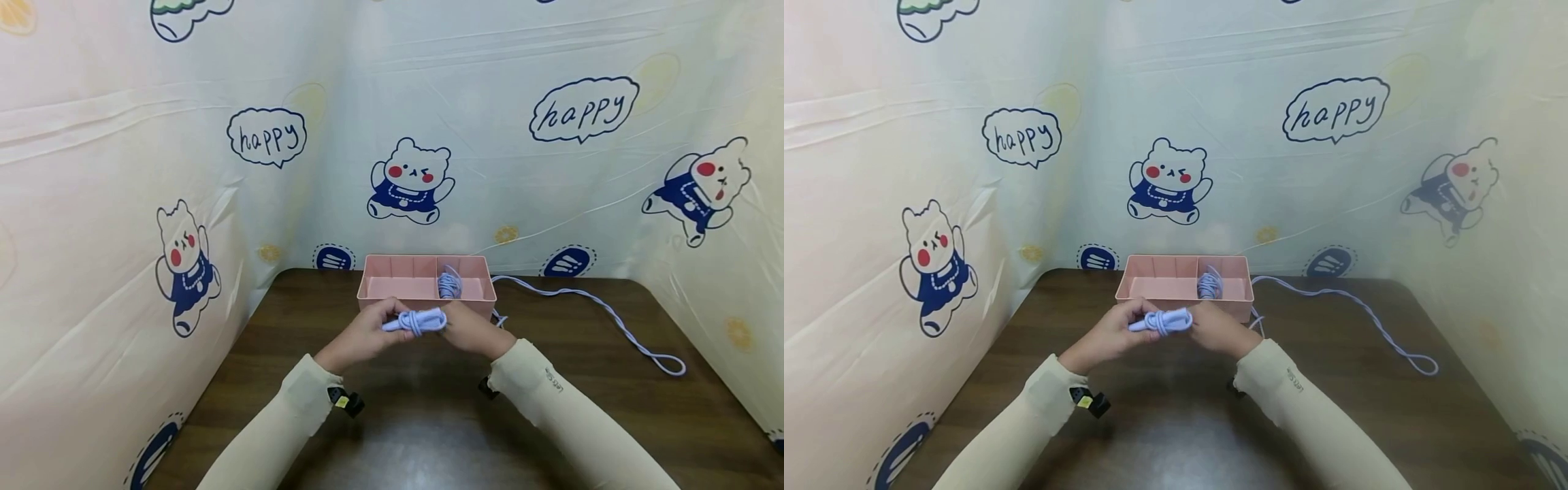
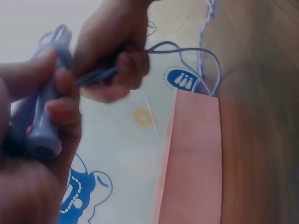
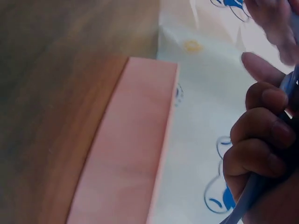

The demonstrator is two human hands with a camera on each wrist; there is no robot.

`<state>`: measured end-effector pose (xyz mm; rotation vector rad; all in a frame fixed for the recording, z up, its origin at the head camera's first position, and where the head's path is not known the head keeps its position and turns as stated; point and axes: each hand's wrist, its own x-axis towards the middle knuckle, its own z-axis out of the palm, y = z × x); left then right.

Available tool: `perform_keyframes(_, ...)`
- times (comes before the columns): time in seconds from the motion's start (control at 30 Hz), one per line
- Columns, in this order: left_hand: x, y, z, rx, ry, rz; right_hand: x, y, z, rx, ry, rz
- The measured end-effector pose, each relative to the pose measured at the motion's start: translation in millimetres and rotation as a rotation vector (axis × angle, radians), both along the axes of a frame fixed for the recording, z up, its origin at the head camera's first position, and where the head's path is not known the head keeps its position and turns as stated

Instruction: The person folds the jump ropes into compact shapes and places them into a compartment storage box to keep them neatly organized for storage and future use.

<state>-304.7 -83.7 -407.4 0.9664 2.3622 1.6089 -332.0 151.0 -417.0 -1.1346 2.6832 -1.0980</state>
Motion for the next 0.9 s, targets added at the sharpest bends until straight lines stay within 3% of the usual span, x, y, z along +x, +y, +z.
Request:
perform_keyframes(0.17,-3.4,0.2,-0.9,-0.059,0.116,0.062,7.7,-2.9,-8.9,0.071,-0.018,-0.024)
perform_keyframes(0.3,-8.0,-1.8,-3.2,-0.123,0.194,0.061,11.5,-5.8,-12.3,0.162,0.067,0.071)
perform_keyframes(0.4,-10.1,-3.4,-3.4,-0.168,0.254,0.031,14.7,-8.2,-13.7,0.228,0.153,0.133)
perform_keyframes(0.53,-10.1,-2.2,-2.5,-0.203,0.329,-0.021,17.3,-8.5,-15.7,0.240,0.222,0.119)
perform_keyframes(0.73,-5.7,4.5,-0.5,-0.276,0.353,0.038,15.1,-8.9,-20.0,0.194,0.228,0.086)
perform_keyframes(0.9,-3.4,5.4,-0.2,-0.302,0.310,0.077,13.7,-11.6,-21.6,0.179,0.212,0.085)
